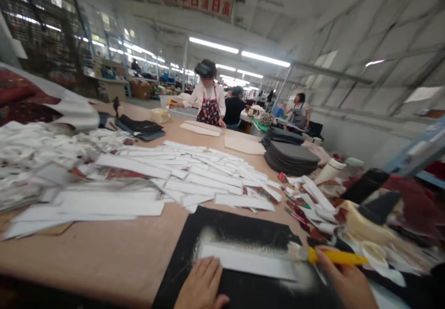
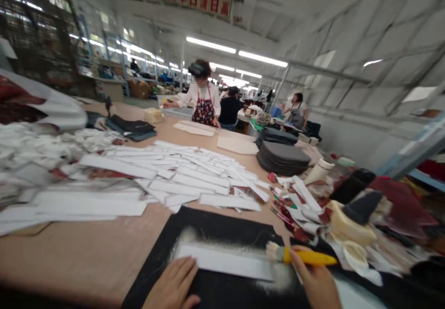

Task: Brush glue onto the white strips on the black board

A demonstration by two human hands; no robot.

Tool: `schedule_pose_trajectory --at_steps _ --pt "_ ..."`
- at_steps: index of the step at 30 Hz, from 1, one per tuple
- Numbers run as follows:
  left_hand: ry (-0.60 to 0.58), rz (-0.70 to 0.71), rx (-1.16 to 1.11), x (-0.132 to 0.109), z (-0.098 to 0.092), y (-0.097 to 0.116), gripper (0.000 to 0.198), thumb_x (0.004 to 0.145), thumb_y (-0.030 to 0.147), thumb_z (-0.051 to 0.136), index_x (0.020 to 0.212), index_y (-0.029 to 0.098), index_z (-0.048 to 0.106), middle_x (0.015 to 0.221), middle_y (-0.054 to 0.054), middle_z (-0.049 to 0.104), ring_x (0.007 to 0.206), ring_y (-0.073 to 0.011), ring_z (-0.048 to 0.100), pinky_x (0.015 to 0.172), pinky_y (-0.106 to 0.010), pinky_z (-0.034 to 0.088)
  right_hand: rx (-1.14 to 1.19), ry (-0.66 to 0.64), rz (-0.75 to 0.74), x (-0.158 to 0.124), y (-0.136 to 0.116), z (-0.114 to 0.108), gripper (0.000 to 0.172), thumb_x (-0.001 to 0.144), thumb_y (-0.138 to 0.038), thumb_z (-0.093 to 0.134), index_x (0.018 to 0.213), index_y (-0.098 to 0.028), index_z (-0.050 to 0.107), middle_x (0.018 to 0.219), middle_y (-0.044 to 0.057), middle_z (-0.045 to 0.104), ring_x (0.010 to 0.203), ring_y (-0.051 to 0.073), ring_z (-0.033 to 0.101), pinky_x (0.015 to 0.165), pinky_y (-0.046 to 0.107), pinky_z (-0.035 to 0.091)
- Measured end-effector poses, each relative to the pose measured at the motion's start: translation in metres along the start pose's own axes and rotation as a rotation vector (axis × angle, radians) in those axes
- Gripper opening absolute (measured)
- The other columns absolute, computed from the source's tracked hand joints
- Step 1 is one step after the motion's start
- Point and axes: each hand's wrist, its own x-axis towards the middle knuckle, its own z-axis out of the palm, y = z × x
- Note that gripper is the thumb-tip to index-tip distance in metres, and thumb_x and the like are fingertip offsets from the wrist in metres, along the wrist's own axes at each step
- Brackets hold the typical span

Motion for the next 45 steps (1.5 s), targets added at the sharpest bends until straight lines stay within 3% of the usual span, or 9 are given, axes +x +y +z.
schedule_pose_trajectory --at_steps 5,9,13,19,26,30,33,39,45 --pt "-0.080 -0.059 0.018 0.000 -0.008 0.008 0.047 0.081 0.045 0.056 0.111 0.009 0.057 0.109 -0.011 0.063 0.099 -0.0252 0.059 0.085 -0.036 0.050 0.292 -0.334 -0.237 -0.025 -0.127 0.101 0.032 0.079 -0.048 0.045 0.078 -0.021 0.061 0.072 0.003 0.066 0.068 0.019 0.061 0.066 0.028 0.048" --pt "-0.044 -0.103 -0.005 -0.001 -0.007 0.011 0.048 0.082 0.047 0.053 0.111 0.009 0.056 0.106 -0.010 0.063 0.099 -0.0249 0.058 0.086 -0.036 0.049 0.314 -0.485 -0.355 -0.038 -0.183 0.141 0.029 0.083 -0.043 0.043 0.081 -0.019 0.059 0.074 0.003 0.063 0.069 0.017 0.059 0.066 0.027 0.046" --pt "-0.025 -0.149 -0.021 0.000 -0.005 0.012 0.042 0.085 0.044 0.050 0.109 0.011 0.058 0.104 -0.007 0.064 0.097 -0.0231 0.058 0.087 -0.034 0.047 0.109 -0.487 -0.361 -0.025 -0.150 0.130 0.029 0.083 -0.042 0.040 0.080 -0.020 0.059 0.072 0.003 0.063 0.069 0.018 0.059 0.065 0.028 0.045" --pt "0.024 -0.122 0.013 0.000 -0.006 0.013 0.038 0.091 0.038 0.038 0.106 0.011 0.060 0.102 -0.007 0.064 0.096 -0.0216 0.057 0.086 -0.033 0.044 -0.234 -0.184 -0.175 0.003 -0.027 0.044 0.036 0.075 -0.051 0.041 0.069 -0.021 0.060 0.057 0.005 0.060 0.056 0.024 0.058 0.059 0.035 0.044" --pt "0.070 -0.004 0.104 -0.004 0.001 0.003 0.041 0.091 0.042 0.037 0.103 0.012 0.062 0.100 -0.008 0.065 0.093 -0.0221 0.056 0.086 -0.033 0.040 -0.075 -0.282 -0.121 -0.033 -0.015 0.016 0.034 0.082 -0.049 0.040 0.081 -0.021 0.060 0.076 0.004 0.066 0.071 0.020 0.062 0.068 0.031 0.047" --pt "0.081 -0.021 0.106 0.004 0.001 0.006 0.042 0.091 0.042 0.036 0.101 0.012 0.063 0.098 -0.008 0.065 0.091 -0.0225 0.056 0.085 -0.034 0.039 -0.289 -0.093 -0.151 -0.023 -0.005 0.004 0.037 0.081 -0.049 0.039 0.073 -0.020 0.060 0.063 0.005 0.061 0.064 0.024 0.057 0.068 0.040 0.043" --pt "0.068 -0.040 0.095 0.010 0.000 0.021 0.041 0.090 0.042 0.039 0.104 0.010 0.061 0.100 -0.010 0.064 0.093 -0.0232 0.056 0.087 -0.036 0.039 -0.141 -0.130 -0.218 -0.014 -0.032 0.019 0.033 0.084 -0.047 0.041 0.081 -0.020 0.060 0.075 0.005 0.064 0.073 0.023 0.058 0.074 0.039 0.042" --pt "-0.159 -0.085 -0.049 0.017 0.009 0.048 0.055 0.080 0.055 0.051 0.109 0.009 0.059 0.109 -0.011 0.061 0.101 -0.0266 0.053 0.091 -0.038 0.039 0.259 -0.511 -0.638 -0.022 -0.150 0.097 0.017 0.085 -0.033 0.048 0.089 -0.021 0.059 0.086 0.003 0.065 0.084 0.018 0.057 0.080 0.033 0.041" --pt "-0.247 -0.091 -0.101 0.015 0.025 0.045 0.058 0.077 0.060 0.052 0.107 0.010 0.060 0.108 -0.012 0.059 0.097 -0.0281 0.052 0.088 -0.041 0.041 0.100 -0.775 -0.979 -0.010 -0.211 0.132 0.004 0.080 -0.022 0.057 0.079 -0.021 0.061 0.073 0.000 0.063 0.074 0.015 0.056 0.075 0.029 0.040"
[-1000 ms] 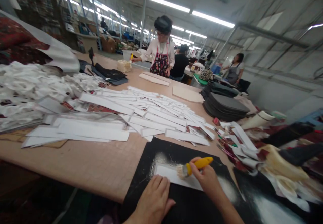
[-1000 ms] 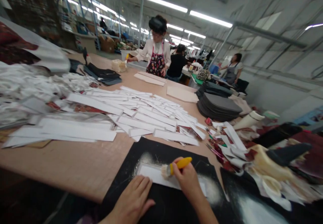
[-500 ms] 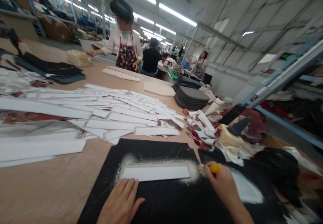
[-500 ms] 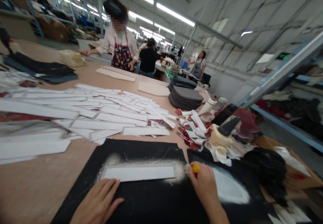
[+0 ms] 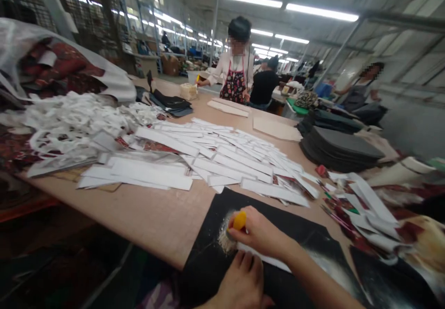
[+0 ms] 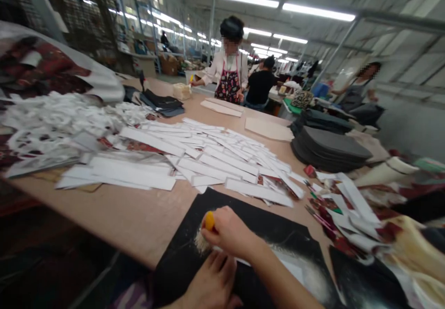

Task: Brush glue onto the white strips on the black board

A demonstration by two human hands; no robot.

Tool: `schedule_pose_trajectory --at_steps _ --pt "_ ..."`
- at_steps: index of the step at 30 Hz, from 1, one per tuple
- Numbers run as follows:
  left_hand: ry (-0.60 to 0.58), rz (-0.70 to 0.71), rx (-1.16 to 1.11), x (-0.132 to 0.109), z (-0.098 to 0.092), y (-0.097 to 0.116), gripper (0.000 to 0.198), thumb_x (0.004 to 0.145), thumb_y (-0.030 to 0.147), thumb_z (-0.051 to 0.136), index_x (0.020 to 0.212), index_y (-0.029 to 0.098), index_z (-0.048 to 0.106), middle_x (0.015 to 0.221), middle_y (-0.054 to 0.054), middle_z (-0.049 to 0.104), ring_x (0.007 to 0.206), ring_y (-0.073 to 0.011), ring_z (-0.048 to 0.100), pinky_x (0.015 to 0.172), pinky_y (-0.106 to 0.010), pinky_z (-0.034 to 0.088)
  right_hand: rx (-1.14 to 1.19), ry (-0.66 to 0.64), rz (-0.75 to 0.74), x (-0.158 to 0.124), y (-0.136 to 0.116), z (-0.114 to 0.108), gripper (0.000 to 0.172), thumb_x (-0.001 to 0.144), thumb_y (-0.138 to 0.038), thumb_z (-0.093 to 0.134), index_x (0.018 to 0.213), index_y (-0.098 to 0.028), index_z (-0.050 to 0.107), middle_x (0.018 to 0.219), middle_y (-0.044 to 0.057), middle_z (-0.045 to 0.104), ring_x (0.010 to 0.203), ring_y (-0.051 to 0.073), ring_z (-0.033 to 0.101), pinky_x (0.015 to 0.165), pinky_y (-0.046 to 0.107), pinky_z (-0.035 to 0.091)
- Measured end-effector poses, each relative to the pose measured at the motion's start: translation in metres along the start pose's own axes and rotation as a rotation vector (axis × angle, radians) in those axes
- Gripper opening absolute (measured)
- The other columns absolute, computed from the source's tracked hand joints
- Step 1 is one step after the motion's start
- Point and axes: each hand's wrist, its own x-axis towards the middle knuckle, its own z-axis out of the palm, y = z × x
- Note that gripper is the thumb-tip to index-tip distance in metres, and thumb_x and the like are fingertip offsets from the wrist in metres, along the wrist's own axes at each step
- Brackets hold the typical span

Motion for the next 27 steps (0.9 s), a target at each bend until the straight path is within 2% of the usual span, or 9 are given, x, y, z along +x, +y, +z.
schedule_pose_trajectory --at_steps 3,8,11,13,15,18,22,24,27 --pt "0.052 0.035 0.033 0.000 0.007 -0.002 0.055 0.078 0.061 0.048 0.094 0.010 0.063 0.097 -0.011 0.061 0.086 -0.0254 0.053 0.081 -0.039 0.043 -0.100 0.069 0.001 0.008 0.003 -0.003 0.008 0.083 -0.021 0.053 0.083 -0.019 0.061 0.076 0.002 0.063 0.077 0.016 0.056 0.078 0.032 0.039" --pt "0.066 0.017 0.012 0.002 0.002 -0.004 0.056 0.078 0.061 0.048 0.100 0.011 0.061 0.097 -0.009 0.060 0.087 -0.0248 0.052 0.080 -0.038 0.044 -0.090 -0.005 -0.002 0.009 -0.003 0.001 0.008 0.080 -0.020 0.055 0.073 -0.019 0.059 0.068 0.000 0.061 0.069 0.015 0.055 0.073 0.029 0.040" --pt "0.062 0.006 0.016 0.003 -0.007 -0.002 0.048 0.077 0.057 0.054 0.095 0.013 0.063 0.099 -0.008 0.060 0.087 -0.0235 0.052 0.083 -0.037 0.043 -0.093 0.122 0.085 0.006 -0.003 0.000 0.011 0.083 -0.025 0.052 0.082 -0.019 0.061 0.076 0.002 0.063 0.077 0.017 0.056 0.077 0.031 0.040" --pt "0.087 -0.015 0.009 0.003 -0.012 0.000 0.045 0.076 0.053 0.058 0.097 0.014 0.063 0.103 -0.008 0.060 0.093 -0.0246 0.051 0.087 -0.037 0.042 0.000 0.125 0.181 -0.009 0.005 -0.003 0.012 0.082 -0.028 0.053 0.084 -0.020 0.061 0.076 0.001 0.064 0.077 0.016 0.057 0.075 0.028 0.041" --pt "0.095 -0.034 0.003 0.002 -0.015 0.002 0.043 0.076 0.048 0.061 0.101 0.012 0.061 0.104 -0.008 0.060 0.095 -0.0249 0.051 0.088 -0.037 0.041 0.073 0.116 0.338 -0.040 0.022 -0.011 0.012 0.081 -0.028 0.051 0.081 -0.021 0.061 0.071 -0.001 0.063 0.069 0.014 0.057 0.066 0.025 0.042" --pt "0.110 0.000 -0.002 0.002 -0.018 0.000 0.037 0.080 0.037 0.060 0.105 0.011 0.059 0.103 -0.008 0.060 0.094 -0.0240 0.051 0.085 -0.036 0.042 0.065 0.192 0.655 -0.116 0.058 -0.030 0.020 0.080 -0.028 0.043 0.075 -0.020 0.061 0.063 -0.001 0.061 0.057 0.014 0.056 0.057 0.024 0.041" --pt "0.059 -0.027 -0.034 0.023 -0.023 -0.003 0.011 0.083 0.024 0.054 0.081 0.017 0.062 0.080 -0.004 0.059 0.076 -0.0226 0.051 0.072 -0.039 0.044 -0.205 0.377 0.989 -0.218 0.080 -0.058 0.027 0.075 -0.039 0.043 0.069 -0.019 0.061 0.057 0.002 0.059 0.053 0.018 0.055 0.054 0.029 0.040" --pt "-0.023 -0.029 -0.061 0.047 -0.024 0.005 0.017 0.084 0.017 0.049 0.071 0.018 0.059 0.072 -0.003 0.056 0.071 -0.0219 0.050 0.068 -0.039 0.043 -0.213 0.493 1.041 -0.245 0.076 -0.062 0.032 0.077 -0.045 0.040 0.073 -0.021 0.061 0.058 0.001 0.061 0.052 0.018 0.056 0.053 0.029 0.040" --pt "-0.171 0.067 -0.127 0.093 -0.019 0.030 0.018 0.086 0.013 0.046 0.075 0.019 0.059 0.078 -0.003 0.057 0.075 -0.0208 0.051 0.068 -0.036 0.043 -0.148 0.694 1.062 -0.256 0.063 -0.053 0.035 0.080 -0.049 0.040 0.078 -0.022 0.061 0.063 0.001 0.063 0.056 0.018 0.058 0.053 0.028 0.042"
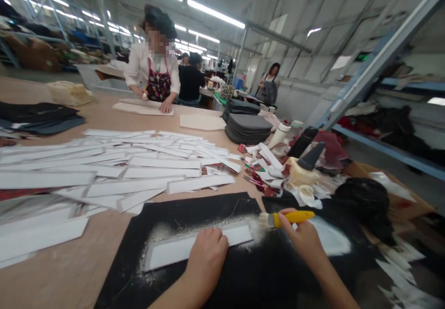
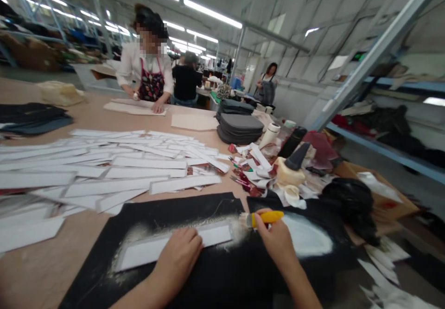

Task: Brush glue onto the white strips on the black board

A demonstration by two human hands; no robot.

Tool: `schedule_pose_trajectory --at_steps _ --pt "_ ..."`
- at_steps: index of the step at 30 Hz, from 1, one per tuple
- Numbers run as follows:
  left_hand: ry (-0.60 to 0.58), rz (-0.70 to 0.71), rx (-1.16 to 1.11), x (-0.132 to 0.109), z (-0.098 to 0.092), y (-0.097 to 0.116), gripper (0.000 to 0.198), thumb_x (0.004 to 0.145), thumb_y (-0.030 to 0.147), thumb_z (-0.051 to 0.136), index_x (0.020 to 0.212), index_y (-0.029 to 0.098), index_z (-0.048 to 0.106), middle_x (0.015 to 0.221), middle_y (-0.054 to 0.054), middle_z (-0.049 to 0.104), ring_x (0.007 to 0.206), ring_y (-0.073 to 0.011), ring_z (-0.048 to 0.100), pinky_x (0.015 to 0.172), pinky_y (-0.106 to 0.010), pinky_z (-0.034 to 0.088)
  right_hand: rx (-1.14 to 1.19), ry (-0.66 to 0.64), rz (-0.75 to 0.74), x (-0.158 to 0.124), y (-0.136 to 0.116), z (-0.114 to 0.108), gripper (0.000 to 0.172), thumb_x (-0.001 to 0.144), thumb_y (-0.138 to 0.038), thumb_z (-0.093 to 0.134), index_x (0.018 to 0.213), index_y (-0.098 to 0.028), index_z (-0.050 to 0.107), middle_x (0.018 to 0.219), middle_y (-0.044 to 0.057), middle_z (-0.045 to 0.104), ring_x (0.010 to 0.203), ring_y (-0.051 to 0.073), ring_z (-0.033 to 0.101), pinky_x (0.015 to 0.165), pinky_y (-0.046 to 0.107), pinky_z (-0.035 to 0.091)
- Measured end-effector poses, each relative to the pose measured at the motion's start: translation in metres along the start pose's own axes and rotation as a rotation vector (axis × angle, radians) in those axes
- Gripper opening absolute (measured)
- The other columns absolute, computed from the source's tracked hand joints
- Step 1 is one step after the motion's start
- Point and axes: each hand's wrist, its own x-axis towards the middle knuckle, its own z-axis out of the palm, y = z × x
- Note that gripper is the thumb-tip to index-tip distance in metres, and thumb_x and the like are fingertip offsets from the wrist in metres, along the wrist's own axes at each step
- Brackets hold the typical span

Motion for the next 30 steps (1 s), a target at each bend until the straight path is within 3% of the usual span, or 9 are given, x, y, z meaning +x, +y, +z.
schedule_pose_trajectory --at_steps 4,8,14,18,23,25,27,30 --pt "-0.175 0.067 -0.029 0.057 0.012 0.035 0.014 0.085 0.012 0.047 0.084 0.018 0.060 0.088 -0.004 0.058 0.084 -0.0197 0.052 0.071 -0.032 0.043 0.124 0.142 0.025 -0.019 -0.006 0.012 0.033 0.081 -0.048 0.044 0.082 -0.021 0.062 0.072 0.003 0.066 0.065 0.020 0.061 0.062 0.029 0.045" --pt "-0.218 0.053 0.018 0.080 0.025 0.053 0.018 0.082 0.006 0.045 0.083 0.012 0.061 0.088 -0.009 0.058 0.086 -0.0230 0.054 0.068 -0.033 0.043 0.242 0.206 0.041 -0.026 -0.005 0.016 0.030 0.082 -0.046 0.045 0.080 -0.022 0.061 0.076 0.003 0.066 0.072 0.020 0.062 0.069 0.030 0.046" --pt "-0.201 0.118 0.029 0.079 0.034 0.053 0.018 0.083 0.008 0.043 0.082 0.013 0.060 0.086 -0.008 0.058 0.086 -0.0223 0.054 0.073 -0.034 0.041 0.299 0.229 0.022 -0.024 0.004 0.024 0.027 0.084 -0.044 0.045 0.084 -0.021 0.061 0.078 0.004 0.066 0.075 0.020 0.062 0.073 0.030 0.047" --pt "-0.158 0.068 0.003 0.073 0.036 0.043 0.014 0.083 0.013 0.046 0.081 0.015 0.059 0.085 -0.006 0.059 0.083 -0.0188 0.055 0.071 -0.029 0.041 0.336 0.276 -0.037 -0.024 0.007 0.036 0.028 0.084 -0.042 0.046 0.090 -0.019 0.061 0.091 0.007 0.066 0.087 0.021 0.061 0.081 0.034 0.047" --pt "-0.097 0.001 -0.060 0.065 0.037 0.034 0.017 0.085 0.016 0.043 0.078 0.017 0.058 0.081 -0.003 0.059 0.076 -0.0136 0.056 0.068 -0.023 0.040 0.404 0.129 -0.094 -0.030 0.001 0.061 0.031 0.090 -0.033 0.039 0.114 -0.020 0.053 0.076 0.002 0.066 0.070 0.017 0.062 0.070 0.030 0.049" --pt "-0.072 -0.007 -0.096 0.062 0.038 0.033 0.018 0.084 0.014 0.043 0.076 0.017 0.058 0.078 -0.002 0.060 0.073 -0.0137 0.056 0.066 -0.023 0.039 0.332 0.094 -0.157 -0.033 -0.002 0.072 0.030 0.090 -0.024 0.036 0.114 -0.021 0.053 0.076 0.002 0.067 0.072 0.017 0.062 0.069 0.029 0.049" --pt "-0.021 -0.044 -0.218 0.060 0.038 0.029 0.017 0.081 0.014 0.044 0.075 0.018 0.059 0.075 -0.002 0.060 0.071 -0.0143 0.055 0.066 -0.024 0.039 0.186 0.100 -0.240 -0.036 -0.003 0.083 0.028 0.087 -0.017 0.037 0.106 -0.020 0.057 0.079 0.004 0.068 0.075 0.018 0.061 0.069 0.030 0.048" --pt "0.118 -0.297 -0.668 0.058 0.036 0.012 0.011 0.074 0.022 0.051 0.070 0.017 0.059 0.067 -0.001 0.060 0.065 -0.0145 0.054 0.063 -0.025 0.040 -0.029 0.093 -0.345 -0.036 -0.002 0.090 0.026 0.082 -0.011 0.040 0.099 -0.018 0.059 0.075 0.004 0.066 0.069 0.019 0.060 0.067 0.030 0.046"
